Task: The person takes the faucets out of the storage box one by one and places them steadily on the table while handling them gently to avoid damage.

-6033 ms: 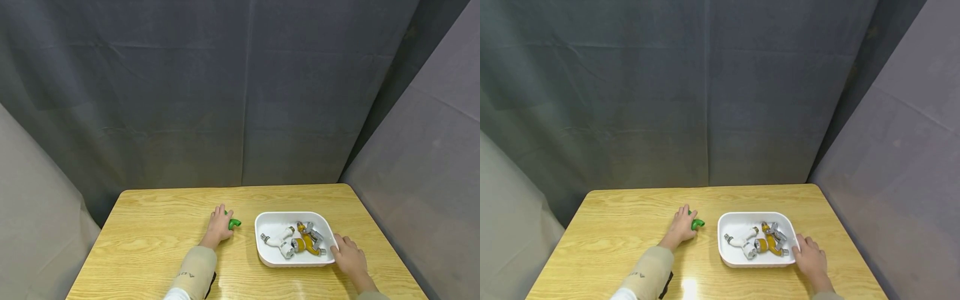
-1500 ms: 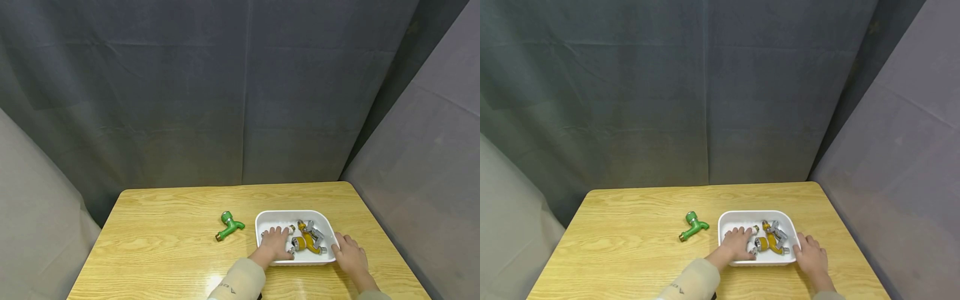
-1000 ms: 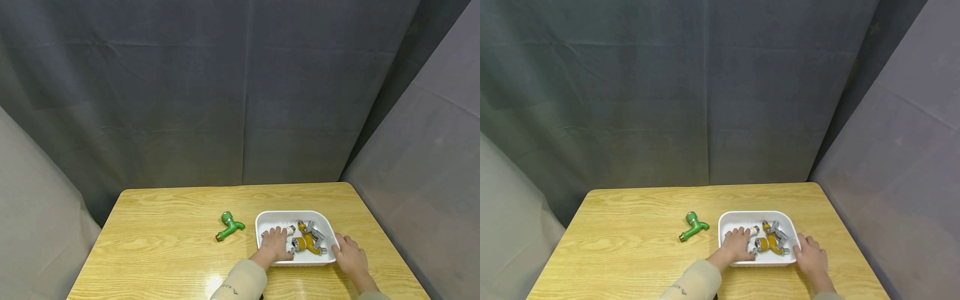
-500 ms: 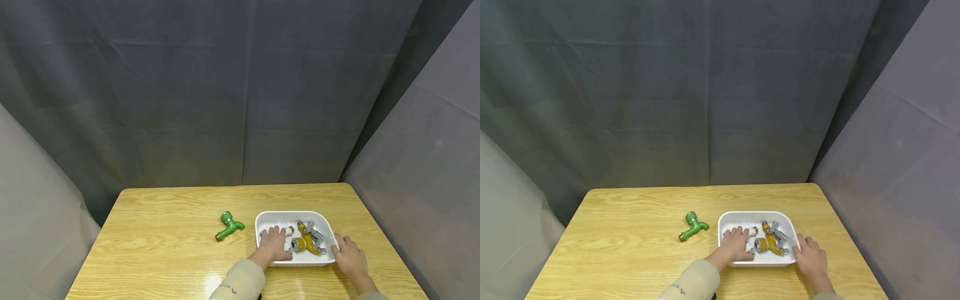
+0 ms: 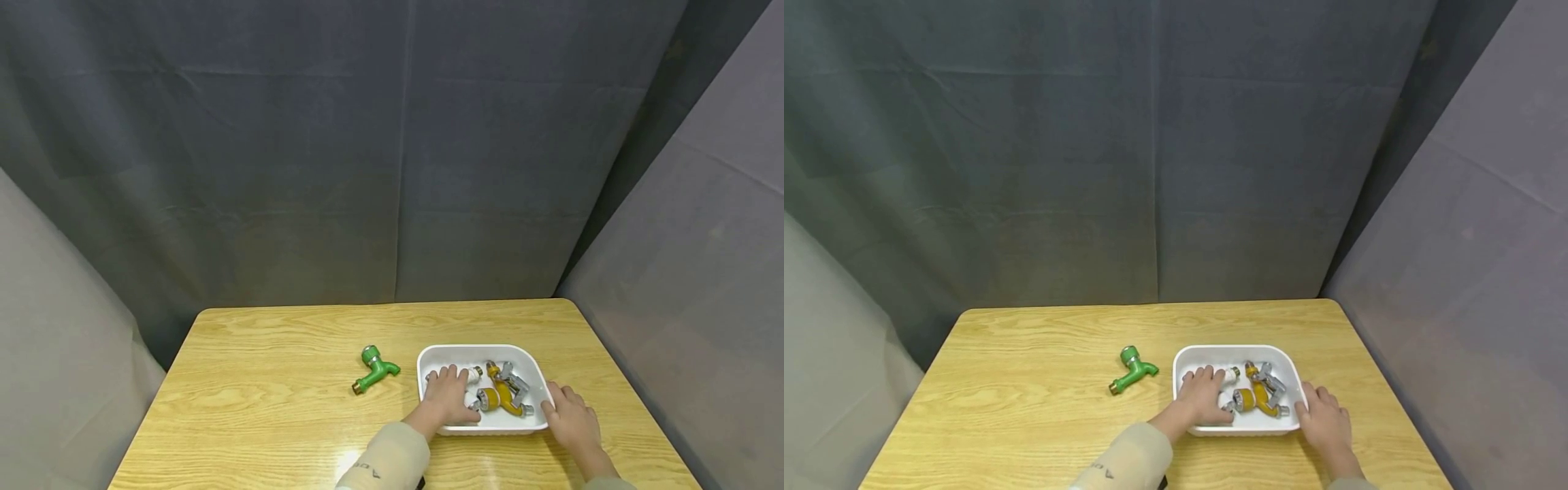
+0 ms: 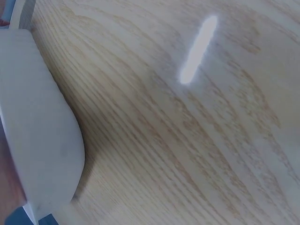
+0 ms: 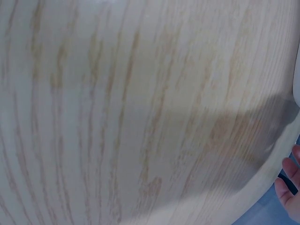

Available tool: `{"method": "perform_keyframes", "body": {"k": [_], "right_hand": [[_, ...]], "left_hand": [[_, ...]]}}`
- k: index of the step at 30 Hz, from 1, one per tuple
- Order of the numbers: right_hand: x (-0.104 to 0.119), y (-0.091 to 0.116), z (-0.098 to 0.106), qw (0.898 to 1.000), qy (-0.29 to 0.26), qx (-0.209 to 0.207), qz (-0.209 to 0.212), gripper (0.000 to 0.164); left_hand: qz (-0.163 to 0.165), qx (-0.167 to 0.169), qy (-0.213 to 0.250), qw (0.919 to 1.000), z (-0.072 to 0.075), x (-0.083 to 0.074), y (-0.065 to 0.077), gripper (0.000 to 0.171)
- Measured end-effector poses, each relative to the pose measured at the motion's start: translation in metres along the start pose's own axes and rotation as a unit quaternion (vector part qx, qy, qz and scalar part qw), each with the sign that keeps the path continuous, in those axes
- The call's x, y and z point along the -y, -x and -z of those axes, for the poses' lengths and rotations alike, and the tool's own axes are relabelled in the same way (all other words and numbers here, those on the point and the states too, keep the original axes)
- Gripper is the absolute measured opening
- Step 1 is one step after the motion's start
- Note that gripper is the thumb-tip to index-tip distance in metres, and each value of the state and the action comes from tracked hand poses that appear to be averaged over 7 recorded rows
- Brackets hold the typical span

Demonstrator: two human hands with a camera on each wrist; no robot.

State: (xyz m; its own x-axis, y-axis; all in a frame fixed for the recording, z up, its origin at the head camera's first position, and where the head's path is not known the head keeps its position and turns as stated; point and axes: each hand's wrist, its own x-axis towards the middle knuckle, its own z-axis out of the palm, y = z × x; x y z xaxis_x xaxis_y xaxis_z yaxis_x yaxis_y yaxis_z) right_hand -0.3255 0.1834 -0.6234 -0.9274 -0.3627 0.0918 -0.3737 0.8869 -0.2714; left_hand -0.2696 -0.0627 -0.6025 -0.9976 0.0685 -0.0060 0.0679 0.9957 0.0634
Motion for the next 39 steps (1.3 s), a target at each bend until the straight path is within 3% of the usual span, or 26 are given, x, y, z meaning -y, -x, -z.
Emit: {"method": "perform_keyframes", "body": {"k": [8, 21, 33, 39], "right_hand": [[-0.001, 0.001, -0.002, 1.0, -0.004, -0.001, 0.001, 0.039], [0.001, 0.0, -0.001, 1.0, -0.006, -0.004, -0.001, 0.039], [0.002, 0.0, 0.003, 1.0, -0.003, 0.011, -0.002, 0.041], [0.002, 0.001, 0.004, 1.0, -0.007, 0.009, -0.003, 0.041]], "left_hand": [[-0.043, -0.03, -0.018, 0.9985, 0.003, 0.002, 0.001, 0.078], [-0.099, -0.065, -0.066, 0.9908, 0.015, 0.005, 0.003, 0.088], [-0.113, -0.111, -0.079, 0.9842, 0.035, 0.022, 0.003, 0.089], [-0.095, -0.142, -0.076, 0.9823, 0.042, 0.041, 0.005, 0.092]]}}
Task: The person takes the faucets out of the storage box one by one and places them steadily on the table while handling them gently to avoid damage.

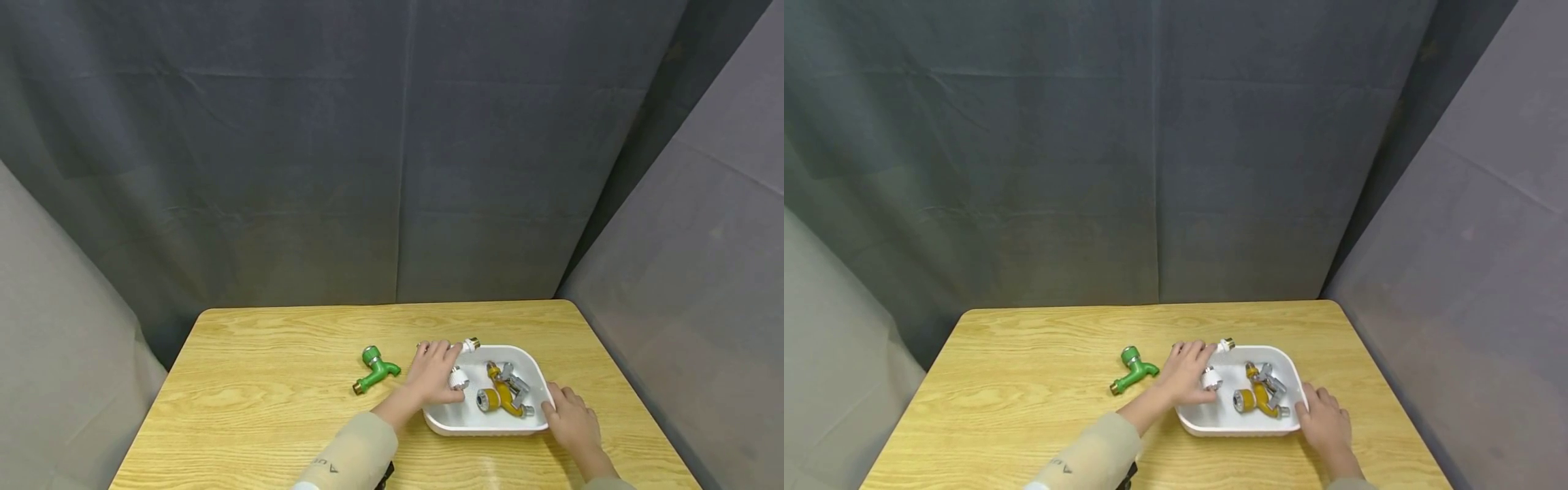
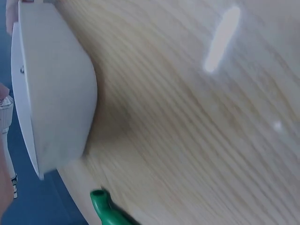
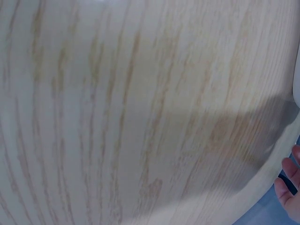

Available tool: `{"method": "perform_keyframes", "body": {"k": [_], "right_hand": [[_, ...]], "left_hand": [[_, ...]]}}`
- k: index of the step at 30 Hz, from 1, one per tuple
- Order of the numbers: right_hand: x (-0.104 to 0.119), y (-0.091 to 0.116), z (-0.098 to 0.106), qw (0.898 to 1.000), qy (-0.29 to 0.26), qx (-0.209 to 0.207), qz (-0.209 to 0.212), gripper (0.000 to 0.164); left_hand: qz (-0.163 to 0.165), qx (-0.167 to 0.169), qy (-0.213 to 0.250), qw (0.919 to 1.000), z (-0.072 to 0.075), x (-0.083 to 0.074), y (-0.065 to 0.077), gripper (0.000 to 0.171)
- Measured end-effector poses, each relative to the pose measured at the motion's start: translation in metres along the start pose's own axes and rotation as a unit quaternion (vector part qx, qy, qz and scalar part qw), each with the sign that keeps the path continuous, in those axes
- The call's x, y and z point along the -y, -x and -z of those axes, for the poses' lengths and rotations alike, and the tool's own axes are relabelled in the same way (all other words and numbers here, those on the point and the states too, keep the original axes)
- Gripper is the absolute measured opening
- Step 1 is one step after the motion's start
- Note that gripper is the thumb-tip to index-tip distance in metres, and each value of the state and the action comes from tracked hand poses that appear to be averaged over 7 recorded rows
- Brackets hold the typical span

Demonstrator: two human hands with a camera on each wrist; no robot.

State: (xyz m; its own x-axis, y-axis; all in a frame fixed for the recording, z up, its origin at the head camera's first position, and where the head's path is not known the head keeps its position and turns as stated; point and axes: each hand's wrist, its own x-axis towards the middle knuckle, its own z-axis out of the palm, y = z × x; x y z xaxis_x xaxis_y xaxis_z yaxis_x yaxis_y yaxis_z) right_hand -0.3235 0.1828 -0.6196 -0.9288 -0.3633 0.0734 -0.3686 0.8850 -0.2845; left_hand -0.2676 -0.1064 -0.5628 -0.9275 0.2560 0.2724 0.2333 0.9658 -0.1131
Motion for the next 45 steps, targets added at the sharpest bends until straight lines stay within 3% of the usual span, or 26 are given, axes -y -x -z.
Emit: {"method": "perform_keyframes", "body": {"k": [9, 16, 24, 34, 40, 45], "right_hand": [[-0.003, 0.001, -0.003, 1.0, -0.001, -0.009, 0.007, 0.04], [-0.004, 0.001, -0.005, 1.0, -0.003, -0.008, 0.004, 0.04], [-0.003, 0.0, -0.002, 1.0, -0.002, 0.006, -0.001, 0.04], [-0.002, 0.0, 0.0, 1.0, 0.0, 0.011, -0.001, 0.04], [-0.003, -0.002, -0.002, 1.0, 0.0, 0.015, -0.005, 0.04], [-0.003, -0.002, -0.003, 1.0, -0.001, 0.009, -0.004, 0.039]], "left_hand": [[0.055, -0.007, 0.014, 0.9984, 0.006, 0.034, 0.011, 0.088], [0.097, -0.047, 0.027, 0.9939, -0.009, 0.068, 0.026, 0.088], [0.194, -0.039, 0.07, 0.9777, -0.026, 0.106, 0.057, 0.089], [0.285, -0.024, 0.07, 0.9558, -0.042, 0.139, 0.092, 0.086], [0.32, -0.032, 0.086, 0.9431, -0.048, 0.149, 0.105, 0.087], [0.329, -0.055, 0.09, 0.9386, -0.052, 0.153, 0.113, 0.087]]}}
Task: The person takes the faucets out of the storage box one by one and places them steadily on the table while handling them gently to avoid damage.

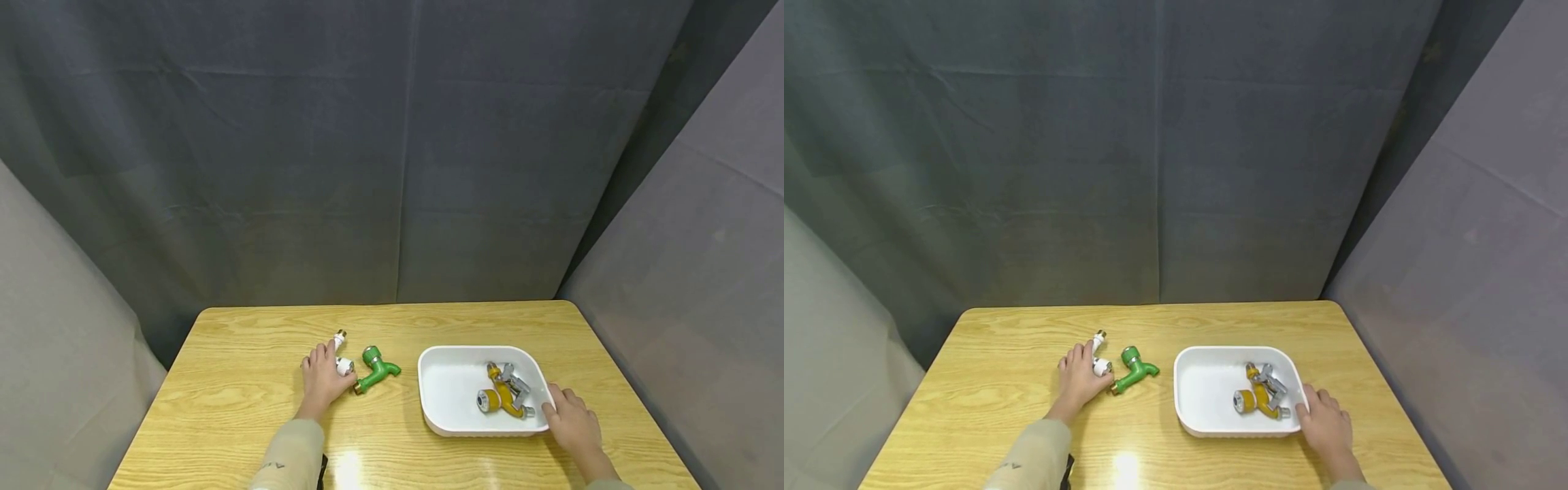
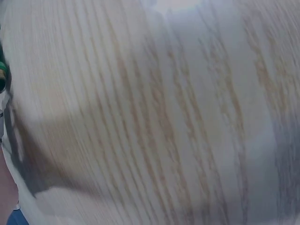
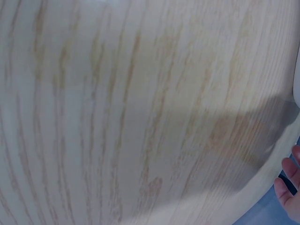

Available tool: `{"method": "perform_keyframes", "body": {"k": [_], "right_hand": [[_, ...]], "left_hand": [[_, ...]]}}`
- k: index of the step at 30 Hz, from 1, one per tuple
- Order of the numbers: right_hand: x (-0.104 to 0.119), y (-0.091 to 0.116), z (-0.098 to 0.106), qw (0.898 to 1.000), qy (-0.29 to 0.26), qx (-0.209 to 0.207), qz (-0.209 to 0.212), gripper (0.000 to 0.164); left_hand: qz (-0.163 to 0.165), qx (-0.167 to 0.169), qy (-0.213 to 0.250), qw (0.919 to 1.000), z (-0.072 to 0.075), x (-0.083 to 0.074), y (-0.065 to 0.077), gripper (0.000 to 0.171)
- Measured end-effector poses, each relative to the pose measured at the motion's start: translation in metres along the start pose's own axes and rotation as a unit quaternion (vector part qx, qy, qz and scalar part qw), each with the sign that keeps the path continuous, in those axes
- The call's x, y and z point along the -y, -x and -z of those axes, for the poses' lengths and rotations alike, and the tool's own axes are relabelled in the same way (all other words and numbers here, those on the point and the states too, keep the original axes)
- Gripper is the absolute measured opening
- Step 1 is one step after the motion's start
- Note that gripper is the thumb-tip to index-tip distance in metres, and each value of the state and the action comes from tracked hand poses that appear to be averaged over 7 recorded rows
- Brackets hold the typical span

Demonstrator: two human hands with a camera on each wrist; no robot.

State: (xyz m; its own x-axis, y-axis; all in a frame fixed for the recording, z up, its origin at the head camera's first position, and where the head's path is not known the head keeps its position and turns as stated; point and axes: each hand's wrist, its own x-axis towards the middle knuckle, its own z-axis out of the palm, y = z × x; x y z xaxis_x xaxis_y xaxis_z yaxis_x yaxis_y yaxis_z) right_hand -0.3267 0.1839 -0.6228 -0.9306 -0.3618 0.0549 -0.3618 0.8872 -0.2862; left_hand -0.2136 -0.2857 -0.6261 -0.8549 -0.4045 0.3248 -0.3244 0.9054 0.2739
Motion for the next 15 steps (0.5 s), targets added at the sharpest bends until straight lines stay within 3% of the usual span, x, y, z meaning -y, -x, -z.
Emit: {"method": "perform_keyframes", "body": {"k": [4, 15], "right_hand": [[-0.0002, 0.0005, -0.0011, 1.0, -0.002, -0.007, 0.003, 0.039], [0.0, 0.0013, -0.0012, 1.0, 0.0, -0.012, 0.007, 0.039]], "left_hand": [[-0.002, -0.014, 0.002, 0.9999, -0.0016, 0.0054, 0.0019, 0.085], [0.038, 0.025, 0.003, 0.999, 0.0022, 0.0078, 0.0075, 0.086]]}}
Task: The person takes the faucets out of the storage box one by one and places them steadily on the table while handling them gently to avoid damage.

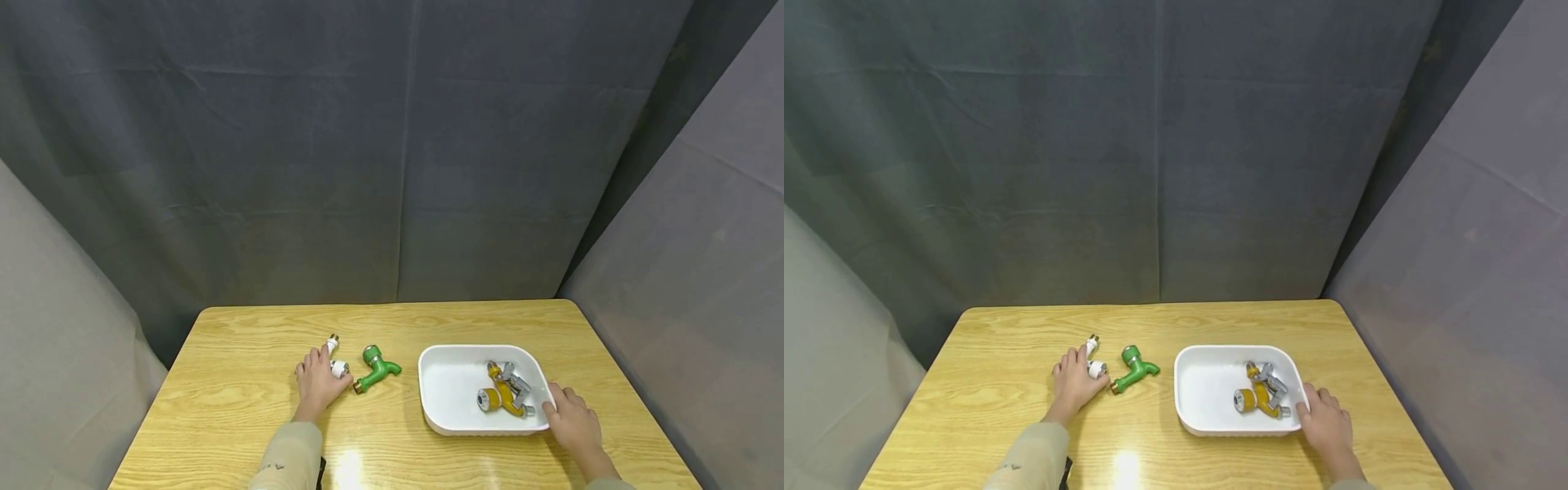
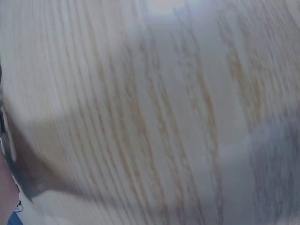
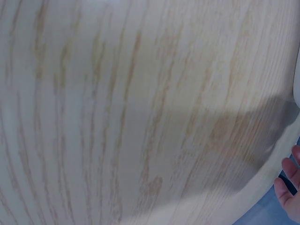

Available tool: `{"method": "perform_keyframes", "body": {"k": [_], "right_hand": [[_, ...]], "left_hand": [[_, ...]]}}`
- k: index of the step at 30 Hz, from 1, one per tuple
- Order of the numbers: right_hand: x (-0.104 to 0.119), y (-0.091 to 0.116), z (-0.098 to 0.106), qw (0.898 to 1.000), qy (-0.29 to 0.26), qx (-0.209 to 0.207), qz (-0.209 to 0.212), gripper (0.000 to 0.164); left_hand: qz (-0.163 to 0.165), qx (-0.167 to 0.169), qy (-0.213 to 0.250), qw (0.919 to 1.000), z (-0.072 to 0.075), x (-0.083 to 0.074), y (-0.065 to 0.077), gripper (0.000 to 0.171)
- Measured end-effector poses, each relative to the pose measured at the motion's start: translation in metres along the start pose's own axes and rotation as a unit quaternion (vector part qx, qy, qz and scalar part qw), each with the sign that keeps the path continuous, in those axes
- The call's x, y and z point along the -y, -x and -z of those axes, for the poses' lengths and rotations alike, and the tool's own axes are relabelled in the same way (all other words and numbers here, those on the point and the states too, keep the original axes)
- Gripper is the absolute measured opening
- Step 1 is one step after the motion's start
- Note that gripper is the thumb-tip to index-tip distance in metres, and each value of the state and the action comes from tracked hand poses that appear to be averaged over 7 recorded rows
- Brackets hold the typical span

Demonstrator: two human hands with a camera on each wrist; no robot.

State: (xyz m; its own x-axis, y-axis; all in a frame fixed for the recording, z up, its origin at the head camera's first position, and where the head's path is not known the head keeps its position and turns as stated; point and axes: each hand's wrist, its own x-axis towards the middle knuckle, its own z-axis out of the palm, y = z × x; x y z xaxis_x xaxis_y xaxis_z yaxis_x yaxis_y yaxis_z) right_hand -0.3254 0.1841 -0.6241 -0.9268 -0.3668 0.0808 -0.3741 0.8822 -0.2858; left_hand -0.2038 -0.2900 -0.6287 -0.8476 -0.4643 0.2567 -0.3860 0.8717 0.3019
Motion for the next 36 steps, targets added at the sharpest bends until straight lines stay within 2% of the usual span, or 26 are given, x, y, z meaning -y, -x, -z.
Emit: {"method": "perform_keyframes", "body": {"k": [18, 27, 36], "right_hand": [[0.0004, -0.0006, 0.0005, 1.0, 0.004, 0.0, -0.003, 0.038], [0.0003, -0.0009, 0.0007, 1.0, 0.004, 0.0, -0.001, 0.038], [0.0001, -0.001, 0.0009, 1.0, -0.001, 0.002, -0.002, 0.038]], "left_hand": [[0.032, 0.014, 0.017, 0.9993, -0.0007, 0.0024, 0.0061, 0.088], [0.033, 0.019, 0.035, 0.9986, 0.0012, 0.003, 0.0088, 0.087], [0.032, 0.011, 0.027, 0.9991, -0.0001, 0.0027, 0.0094, 0.084]]}}
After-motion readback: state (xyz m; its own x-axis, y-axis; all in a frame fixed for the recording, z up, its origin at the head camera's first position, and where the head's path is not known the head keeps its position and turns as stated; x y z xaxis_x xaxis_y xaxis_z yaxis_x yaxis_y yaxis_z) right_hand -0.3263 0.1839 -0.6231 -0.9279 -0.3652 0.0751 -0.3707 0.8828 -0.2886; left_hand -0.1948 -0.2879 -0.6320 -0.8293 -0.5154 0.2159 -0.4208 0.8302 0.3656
